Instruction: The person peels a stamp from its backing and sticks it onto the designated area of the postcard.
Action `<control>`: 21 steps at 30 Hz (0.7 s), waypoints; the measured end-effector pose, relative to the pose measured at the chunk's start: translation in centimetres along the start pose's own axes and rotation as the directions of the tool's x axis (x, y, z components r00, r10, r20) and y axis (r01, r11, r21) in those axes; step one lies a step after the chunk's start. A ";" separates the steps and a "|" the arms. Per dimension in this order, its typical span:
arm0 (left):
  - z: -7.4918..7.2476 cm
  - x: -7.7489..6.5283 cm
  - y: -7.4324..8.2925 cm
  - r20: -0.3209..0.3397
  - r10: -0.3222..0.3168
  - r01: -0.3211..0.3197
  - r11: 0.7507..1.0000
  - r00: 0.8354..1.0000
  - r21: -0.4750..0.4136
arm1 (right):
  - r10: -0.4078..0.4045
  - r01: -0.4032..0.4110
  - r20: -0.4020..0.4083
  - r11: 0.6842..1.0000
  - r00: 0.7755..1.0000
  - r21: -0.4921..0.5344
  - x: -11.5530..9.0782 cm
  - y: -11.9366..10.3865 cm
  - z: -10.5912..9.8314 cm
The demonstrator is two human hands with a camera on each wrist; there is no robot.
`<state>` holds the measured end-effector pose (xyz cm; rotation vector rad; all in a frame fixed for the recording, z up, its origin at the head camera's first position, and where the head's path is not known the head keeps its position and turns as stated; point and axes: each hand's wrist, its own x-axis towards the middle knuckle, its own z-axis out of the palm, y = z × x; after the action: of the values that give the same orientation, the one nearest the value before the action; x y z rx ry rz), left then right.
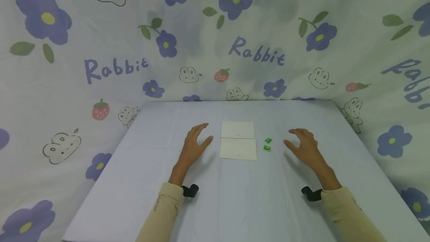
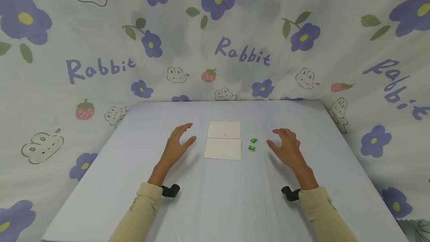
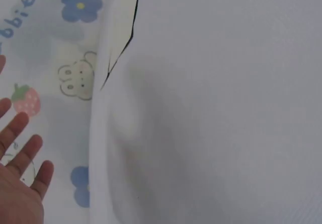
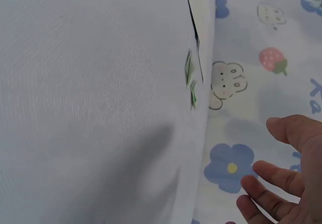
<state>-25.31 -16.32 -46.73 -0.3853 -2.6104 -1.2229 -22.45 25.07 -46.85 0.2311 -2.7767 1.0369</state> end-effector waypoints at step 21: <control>2.1 -0.3 -0.1 0.004 -0.002 0.002 0.997 1.000 -0.084 | -0.010 0.016 -0.061 0.995 0.998 0.094 -0.4 -0.2 1.7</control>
<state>-25.28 -14.80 -48.24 -0.4003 -2.5693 -1.3365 -22.24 23.77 -48.08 0.2253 -2.6722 1.1541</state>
